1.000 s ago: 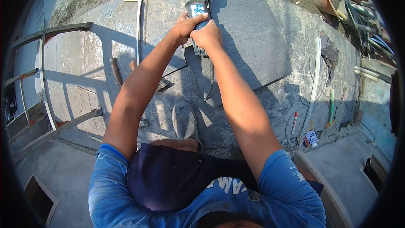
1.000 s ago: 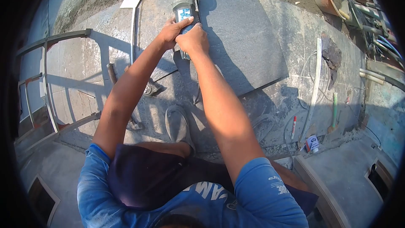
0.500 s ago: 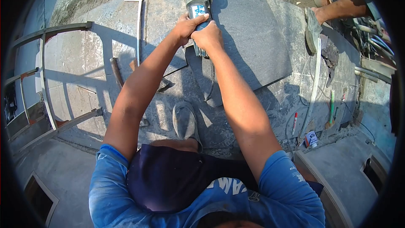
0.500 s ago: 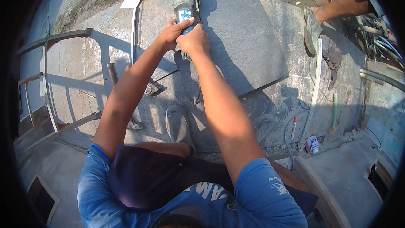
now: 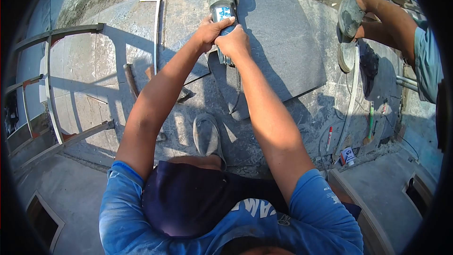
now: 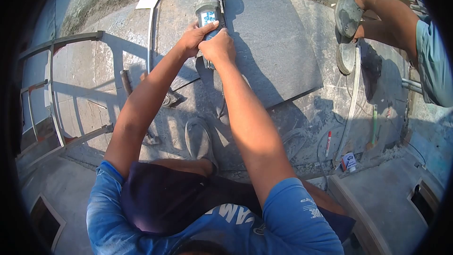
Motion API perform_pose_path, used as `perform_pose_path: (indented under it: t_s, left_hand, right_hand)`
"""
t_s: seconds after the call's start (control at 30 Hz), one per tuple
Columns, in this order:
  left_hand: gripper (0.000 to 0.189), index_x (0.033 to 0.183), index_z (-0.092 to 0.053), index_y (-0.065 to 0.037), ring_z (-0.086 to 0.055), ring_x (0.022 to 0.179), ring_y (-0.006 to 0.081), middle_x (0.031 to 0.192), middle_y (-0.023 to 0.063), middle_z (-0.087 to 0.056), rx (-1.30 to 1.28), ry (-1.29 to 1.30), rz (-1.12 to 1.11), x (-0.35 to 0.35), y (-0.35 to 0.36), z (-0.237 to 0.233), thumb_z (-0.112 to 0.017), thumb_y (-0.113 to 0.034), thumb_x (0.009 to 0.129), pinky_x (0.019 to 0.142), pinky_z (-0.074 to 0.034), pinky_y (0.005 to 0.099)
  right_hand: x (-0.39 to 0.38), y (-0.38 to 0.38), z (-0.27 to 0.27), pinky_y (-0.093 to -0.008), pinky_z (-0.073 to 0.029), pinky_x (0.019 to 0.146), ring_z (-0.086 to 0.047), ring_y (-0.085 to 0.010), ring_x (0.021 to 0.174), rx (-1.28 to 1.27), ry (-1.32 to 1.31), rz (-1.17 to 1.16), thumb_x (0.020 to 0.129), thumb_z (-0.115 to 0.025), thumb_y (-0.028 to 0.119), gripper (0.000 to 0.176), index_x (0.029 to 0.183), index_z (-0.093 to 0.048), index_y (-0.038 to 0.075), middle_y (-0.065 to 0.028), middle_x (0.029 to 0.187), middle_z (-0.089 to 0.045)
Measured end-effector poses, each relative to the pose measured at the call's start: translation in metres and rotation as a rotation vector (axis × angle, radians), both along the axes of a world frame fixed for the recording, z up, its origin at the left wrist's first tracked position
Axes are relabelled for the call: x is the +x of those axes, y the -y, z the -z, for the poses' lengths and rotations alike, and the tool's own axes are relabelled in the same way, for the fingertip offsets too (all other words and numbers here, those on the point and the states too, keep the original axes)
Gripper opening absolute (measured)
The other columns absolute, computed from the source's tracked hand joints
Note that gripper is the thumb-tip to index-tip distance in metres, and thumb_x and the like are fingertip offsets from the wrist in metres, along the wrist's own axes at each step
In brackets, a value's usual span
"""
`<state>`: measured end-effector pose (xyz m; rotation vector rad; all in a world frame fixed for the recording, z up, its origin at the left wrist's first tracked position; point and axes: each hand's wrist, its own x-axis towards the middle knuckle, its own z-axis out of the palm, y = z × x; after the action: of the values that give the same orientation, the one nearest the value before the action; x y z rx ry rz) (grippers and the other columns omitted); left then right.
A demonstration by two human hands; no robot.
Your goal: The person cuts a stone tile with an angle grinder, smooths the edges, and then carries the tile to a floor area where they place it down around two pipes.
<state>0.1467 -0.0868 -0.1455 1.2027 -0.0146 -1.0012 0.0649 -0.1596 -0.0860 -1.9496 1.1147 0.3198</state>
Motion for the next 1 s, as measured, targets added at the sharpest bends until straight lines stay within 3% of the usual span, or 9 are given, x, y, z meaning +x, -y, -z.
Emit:
perform_pose_path:
  t_s: [1.0]
  left_hand:
    - [0.043,0.116,-0.051,0.001,-0.067,0.084,0.0201,0.099,0.0123,-0.066,0.005,-0.023,-0.008,-0.0077,-0.0028,0.0006,-0.076,-0.015,0.085,0.072,-0.057,0.0349]
  right_hand:
    - [-0.0087,-0.0037,-0.0018,-0.0429,-0.05,0.094,-0.062,-0.0376,0.11,-0.009,0.034,-0.004,0.069,-0.073,0.023,0.063,0.122,-0.052,-0.006,-0.0265,0.118,-0.062]
